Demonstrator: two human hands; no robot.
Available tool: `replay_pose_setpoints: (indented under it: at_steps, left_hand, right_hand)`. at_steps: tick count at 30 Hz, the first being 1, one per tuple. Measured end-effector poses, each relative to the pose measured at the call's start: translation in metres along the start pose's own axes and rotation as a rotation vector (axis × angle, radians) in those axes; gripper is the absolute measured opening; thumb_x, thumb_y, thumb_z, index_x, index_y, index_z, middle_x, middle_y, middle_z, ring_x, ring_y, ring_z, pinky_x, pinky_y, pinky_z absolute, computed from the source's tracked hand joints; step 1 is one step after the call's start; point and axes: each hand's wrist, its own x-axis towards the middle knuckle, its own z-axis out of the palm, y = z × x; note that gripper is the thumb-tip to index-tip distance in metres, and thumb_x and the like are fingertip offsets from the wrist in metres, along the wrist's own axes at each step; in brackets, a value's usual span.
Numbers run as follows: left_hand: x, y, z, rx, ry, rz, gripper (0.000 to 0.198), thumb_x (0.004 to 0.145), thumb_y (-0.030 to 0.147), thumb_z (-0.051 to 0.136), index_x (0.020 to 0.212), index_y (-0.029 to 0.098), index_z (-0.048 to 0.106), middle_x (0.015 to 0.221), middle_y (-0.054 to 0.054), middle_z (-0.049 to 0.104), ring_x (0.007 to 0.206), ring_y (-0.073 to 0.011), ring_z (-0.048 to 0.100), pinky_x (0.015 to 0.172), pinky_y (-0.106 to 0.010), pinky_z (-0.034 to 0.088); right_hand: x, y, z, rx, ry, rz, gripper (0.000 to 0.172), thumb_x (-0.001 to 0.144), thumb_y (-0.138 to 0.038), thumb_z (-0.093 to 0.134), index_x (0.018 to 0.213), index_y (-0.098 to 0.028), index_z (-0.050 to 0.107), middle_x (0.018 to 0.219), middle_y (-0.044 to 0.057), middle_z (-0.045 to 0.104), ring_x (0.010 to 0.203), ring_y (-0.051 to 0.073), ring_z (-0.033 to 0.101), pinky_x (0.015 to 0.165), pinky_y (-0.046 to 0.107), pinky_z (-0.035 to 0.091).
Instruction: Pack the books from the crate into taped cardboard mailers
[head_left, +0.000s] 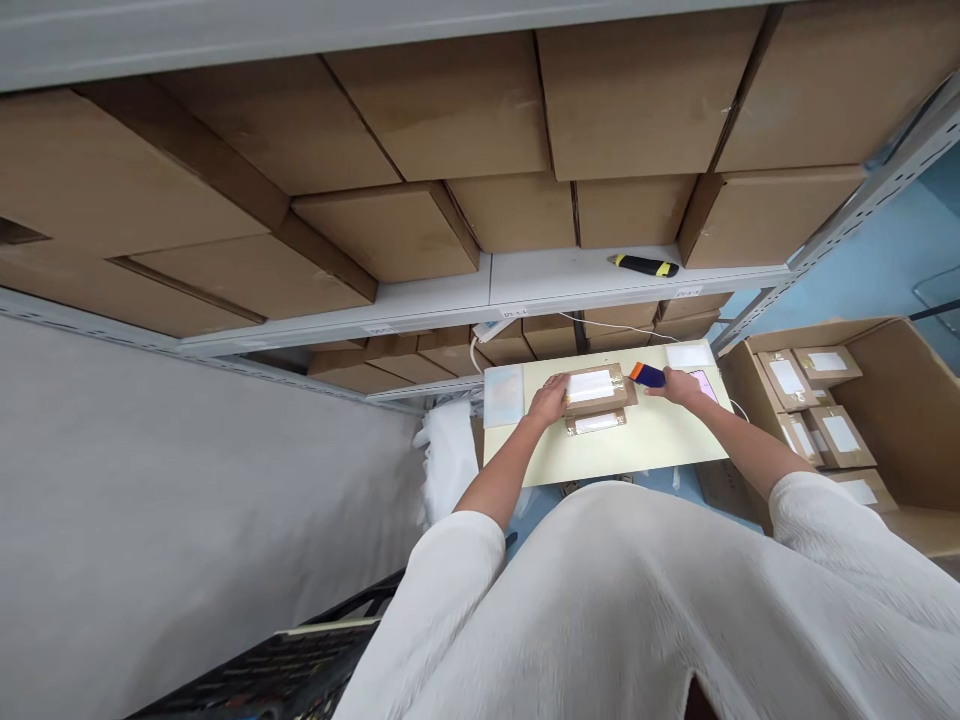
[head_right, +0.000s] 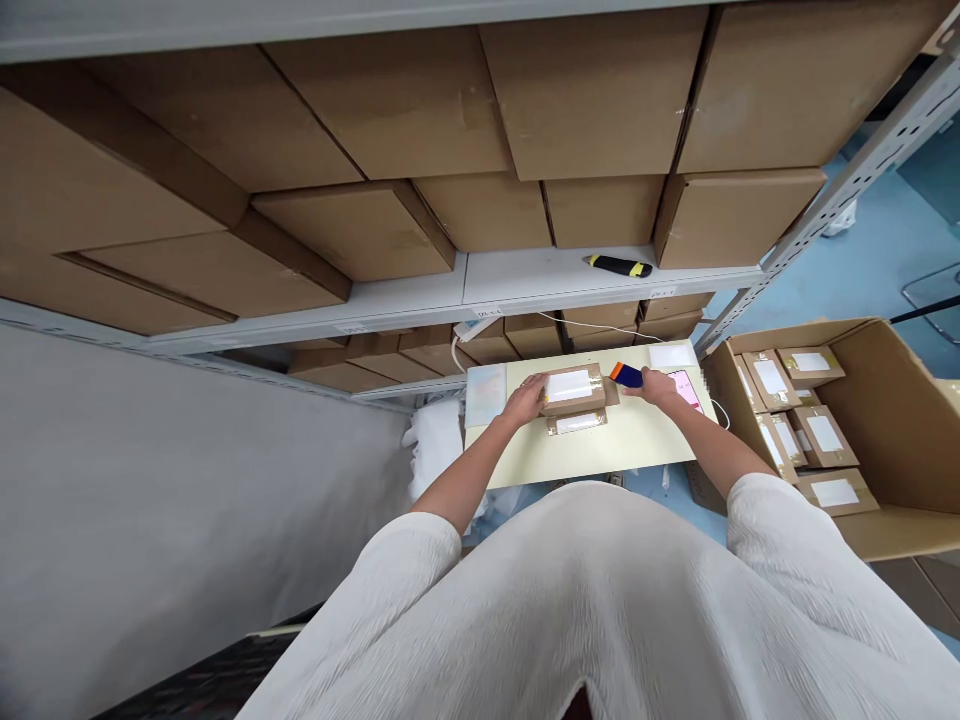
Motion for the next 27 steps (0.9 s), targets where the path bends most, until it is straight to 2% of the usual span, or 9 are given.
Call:
replay_pose_setpoints:
  at_steps: [3, 7, 13, 16, 19, 22, 24, 27]
  left_hand:
    - [0.0, 0.0, 0.0, 0.012, 0.0, 0.013, 0.082, 0.088, 0.016, 0.071, 0.166, 0.022, 0.048, 0.177, -0.014, 0.046, 0.168, -0.0348, 0.036, 0.134, -0.051, 0.038]
    - [-0.002, 0.0, 0.0, 0.018, 0.009, 0.05, 0.081, 0.089, 0.013, 0.066, 0.167, 0.023, 0.047, 0.175, -0.013, 0.048, 0.167, -0.0345, 0.037, 0.132, -0.053, 0.041]
    - [-0.004, -0.005, 0.005, -0.035, 0.021, 0.051, 0.077, 0.091, 0.015, 0.065, 0.166, 0.023, 0.05, 0.177, -0.011, 0.046, 0.168, -0.0331, 0.035, 0.136, -0.052, 0.037]
    - [-0.004, -0.009, 0.008, -0.042, 0.013, 0.041, 0.077, 0.092, 0.016, 0.064, 0.167, 0.023, 0.048, 0.179, -0.011, 0.043, 0.17, -0.0338, 0.032, 0.137, -0.053, 0.035]
    - [-0.004, -0.012, 0.011, -0.039, 0.014, 0.046, 0.076, 0.093, 0.017, 0.064, 0.167, 0.023, 0.049, 0.179, -0.011, 0.043, 0.17, -0.0342, 0.031, 0.138, -0.055, 0.033]
    - [-0.005, -0.014, 0.012, -0.025, 0.021, 0.079, 0.073, 0.093, 0.019, 0.063, 0.165, 0.023, 0.051, 0.177, -0.011, 0.046, 0.169, -0.0334, 0.033, 0.137, -0.056, 0.034]
    - [-0.008, -0.013, 0.013, -0.021, 0.034, 0.093, 0.07, 0.094, 0.019, 0.062, 0.163, 0.024, 0.053, 0.175, -0.011, 0.049, 0.168, -0.0326, 0.035, 0.138, -0.056, 0.034]
    - [-0.014, -0.009, 0.015, -0.029, 0.08, 0.071, 0.069, 0.094, 0.019, 0.064, 0.162, 0.024, 0.054, 0.177, -0.012, 0.045, 0.169, -0.033, 0.035, 0.139, -0.056, 0.032]
  right_hand:
    - [-0.008, 0.007, 0.004, 0.063, -0.013, 0.063, 0.068, 0.103, -0.078, 0.059, 0.131, -0.017, 0.061, 0.117, 0.022, 0.077, 0.107, 0.036, 0.076, 0.083, 0.04, 0.056]
    - [-0.022, 0.009, 0.018, 0.134, -0.001, 0.103, 0.053, 0.116, -0.057, 0.04, 0.136, -0.013, 0.061, 0.123, 0.025, 0.076, 0.114, 0.036, 0.075, 0.088, 0.041, 0.055]
    - [-0.039, 0.0, 0.057, 0.169, 0.03, 0.208, 0.047, 0.112, -0.032, 0.042, 0.151, -0.008, 0.053, 0.139, 0.027, 0.068, 0.128, 0.036, 0.067, 0.095, 0.042, 0.055]
    - [-0.043, -0.004, 0.073, 0.162, 0.024, 0.246, 0.047, 0.111, -0.029, 0.042, 0.152, -0.008, 0.053, 0.144, 0.028, 0.063, 0.134, 0.037, 0.061, 0.096, 0.044, 0.055]
    - [-0.044, -0.005, 0.085, 0.135, -0.02, 0.261, 0.044, 0.111, -0.028, 0.043, 0.151, -0.013, 0.055, 0.137, 0.024, 0.065, 0.13, 0.036, 0.062, 0.098, 0.047, 0.052]
    - [-0.048, -0.006, 0.092, 0.062, -0.038, 0.255, 0.039, 0.11, -0.027, 0.046, 0.144, -0.016, 0.06, 0.127, 0.019, 0.069, 0.126, 0.034, 0.063, 0.108, 0.052, 0.046]
    - [-0.052, -0.009, 0.091, 0.017, 0.035, 0.237, 0.039, 0.109, -0.03, 0.049, 0.142, -0.014, 0.062, 0.133, 0.021, 0.068, 0.132, 0.037, 0.06, 0.112, 0.054, 0.043]
    - [-0.053, -0.021, 0.08, 0.036, 0.182, 0.182, 0.042, 0.109, -0.033, 0.047, 0.141, -0.011, 0.063, 0.143, 0.026, 0.064, 0.134, 0.039, 0.059, 0.111, 0.053, 0.046]
